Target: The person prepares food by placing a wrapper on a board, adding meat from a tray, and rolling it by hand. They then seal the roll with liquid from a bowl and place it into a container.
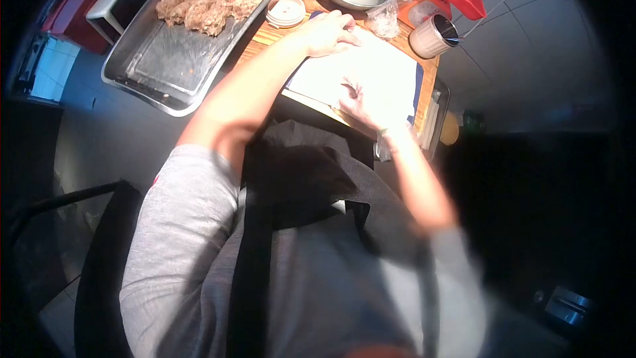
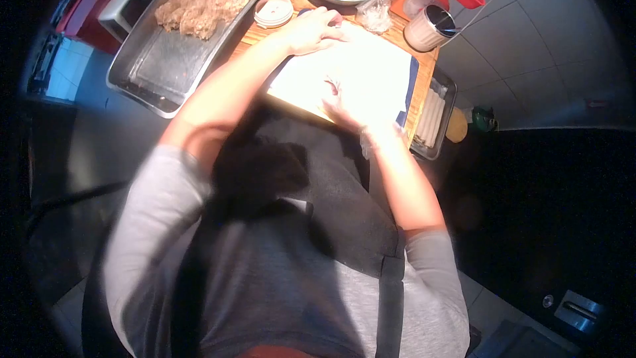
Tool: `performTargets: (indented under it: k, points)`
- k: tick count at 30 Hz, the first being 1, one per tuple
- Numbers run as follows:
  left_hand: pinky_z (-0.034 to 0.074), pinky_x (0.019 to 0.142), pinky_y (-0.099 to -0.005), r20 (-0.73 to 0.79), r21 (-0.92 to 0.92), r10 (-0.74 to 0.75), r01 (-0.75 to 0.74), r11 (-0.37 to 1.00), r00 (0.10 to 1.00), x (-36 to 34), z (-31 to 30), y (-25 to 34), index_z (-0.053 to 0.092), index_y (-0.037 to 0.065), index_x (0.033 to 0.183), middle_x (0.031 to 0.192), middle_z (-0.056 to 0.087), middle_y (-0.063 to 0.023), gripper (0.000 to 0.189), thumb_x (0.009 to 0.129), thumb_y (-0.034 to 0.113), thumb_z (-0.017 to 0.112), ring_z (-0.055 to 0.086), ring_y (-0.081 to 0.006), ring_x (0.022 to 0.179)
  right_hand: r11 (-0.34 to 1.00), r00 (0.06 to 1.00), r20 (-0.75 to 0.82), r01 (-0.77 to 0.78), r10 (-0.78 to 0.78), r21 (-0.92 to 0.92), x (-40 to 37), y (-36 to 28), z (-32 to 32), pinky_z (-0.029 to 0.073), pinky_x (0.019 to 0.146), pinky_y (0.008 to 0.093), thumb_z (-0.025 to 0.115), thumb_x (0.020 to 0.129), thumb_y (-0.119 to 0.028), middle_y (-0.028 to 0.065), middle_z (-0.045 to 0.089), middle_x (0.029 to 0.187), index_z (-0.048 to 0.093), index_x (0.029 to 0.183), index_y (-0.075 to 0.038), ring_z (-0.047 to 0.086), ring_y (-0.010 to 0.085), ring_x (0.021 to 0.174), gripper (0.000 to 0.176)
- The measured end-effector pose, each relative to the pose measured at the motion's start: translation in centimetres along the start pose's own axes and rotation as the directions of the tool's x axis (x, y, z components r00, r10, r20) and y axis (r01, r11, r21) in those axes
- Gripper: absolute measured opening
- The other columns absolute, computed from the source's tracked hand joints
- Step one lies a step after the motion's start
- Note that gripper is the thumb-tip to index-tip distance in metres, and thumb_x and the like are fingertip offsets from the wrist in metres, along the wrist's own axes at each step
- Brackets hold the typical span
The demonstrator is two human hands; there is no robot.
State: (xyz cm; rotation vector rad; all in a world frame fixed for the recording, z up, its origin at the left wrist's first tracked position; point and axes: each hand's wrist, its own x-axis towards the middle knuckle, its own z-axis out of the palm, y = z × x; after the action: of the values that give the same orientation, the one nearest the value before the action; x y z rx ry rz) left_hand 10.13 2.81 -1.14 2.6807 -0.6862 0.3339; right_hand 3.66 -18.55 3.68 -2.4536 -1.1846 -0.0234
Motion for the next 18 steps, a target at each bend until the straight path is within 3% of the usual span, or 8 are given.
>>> performTargets:
  k: [2, 5, 8, 11, 15, 18]
  points:
    - [0.043, 0.102, -0.0390, -0.006, 0.017, 0.016, -0.016, 1.000, 1.000, -0.1, 0.1, 0.0, 0.070, 0.028, 0.117, 0.119, 0.053, -0.0044, 0.030, 0.087, 0.027, 0.066, 0.050, -0.0242, 0.111, 0.997, 0.995, 0.090, -0.042, 0.037, 0.060, 0.8, -1.0, -0.5, 0.049, 0.072, 0.0382, 0.068, 0.078, -0.025, 0.0071, 0.061, 0.077, 0.064, 0.087, -0.009, 0.059, 0.0246, 0.075, 0.019]
    - [0.043, 0.101, -0.0395, -0.025, 0.022, 0.019, -0.019, 1.000, 1.000, -0.1, 0.2, -0.1, 0.070, 0.028, 0.117, 0.118, 0.053, -0.0046, 0.031, 0.087, 0.027, 0.066, 0.050, -0.0242, 0.111, 0.972, 0.998, 0.056, 0.011, 0.002, -0.233, 0.9, -0.8, 1.7, 0.050, 0.078, 0.0375, 0.069, 0.079, -0.027, 0.0078, 0.064, 0.082, 0.068, 0.093, -0.009, 0.062, 0.0254, 0.080, 0.023]
    - [0.042, 0.103, -0.0407, -0.014, 0.008, 0.010, -0.010, 1.000, 1.000, -0.1, -0.1, 0.1, 0.070, 0.027, 0.117, 0.121, 0.053, -0.0058, 0.031, 0.086, 0.027, 0.065, 0.050, -0.0253, 0.113, 0.988, 0.993, -0.042, 0.103, -0.108, -0.115, 0.7, -1.3, 1.8, 0.050, 0.083, 0.0373, 0.070, 0.079, -0.029, 0.0093, 0.066, 0.086, 0.070, 0.096, -0.009, 0.063, 0.0262, 0.085, 0.026]
    - [0.041, 0.103, -0.0414, 0.003, 0.012, 0.016, -0.016, 1.000, 1.000, 0.0, 0.1, -0.1, 0.070, 0.026, 0.117, 0.122, 0.054, -0.0066, 0.032, 0.086, 0.027, 0.064, 0.049, -0.0257, 0.115, 0.993, 0.996, -0.028, 0.091, -0.089, 0.074, 1.5, -1.6, 2.0, 0.049, 0.086, 0.0380, 0.071, 0.079, -0.030, 0.0103, 0.067, 0.090, 0.070, 0.101, -0.009, 0.064, 0.0262, 0.090, 0.030]
    - [0.041, 0.101, -0.0420, 0.165, 0.049, -0.076, 0.069, 0.996, 0.983, 1.1, -1.7, 0.8, 0.068, 0.028, 0.120, 0.123, 0.053, -0.0074, 0.035, 0.086, 0.029, 0.064, 0.049, -0.0262, 0.116, 0.991, 0.991, 0.014, 0.132, -0.132, 0.030, 1.3, -0.9, 0.8, 0.049, 0.086, 0.0382, 0.072, 0.078, -0.027, 0.0106, 0.066, 0.093, 0.067, 0.105, -0.008, 0.063, 0.0252, 0.091, 0.034]
    - [0.041, 0.100, -0.0429, 0.180, 0.263, 0.011, -0.059, 0.963, 0.984, 3.2, -3.0, 2.7, 0.066, 0.030, 0.125, 0.123, 0.053, -0.0084, 0.038, 0.086, 0.030, 0.064, 0.049, -0.0258, 0.116, 0.989, 0.992, -0.016, 0.126, -0.125, 0.074, 0.5, 0.3, -0.5, 0.049, 0.085, 0.0387, 0.073, 0.076, -0.024, 0.0110, 0.064, 0.094, 0.065, 0.105, -0.007, 0.062, 0.0248, 0.090, 0.034]
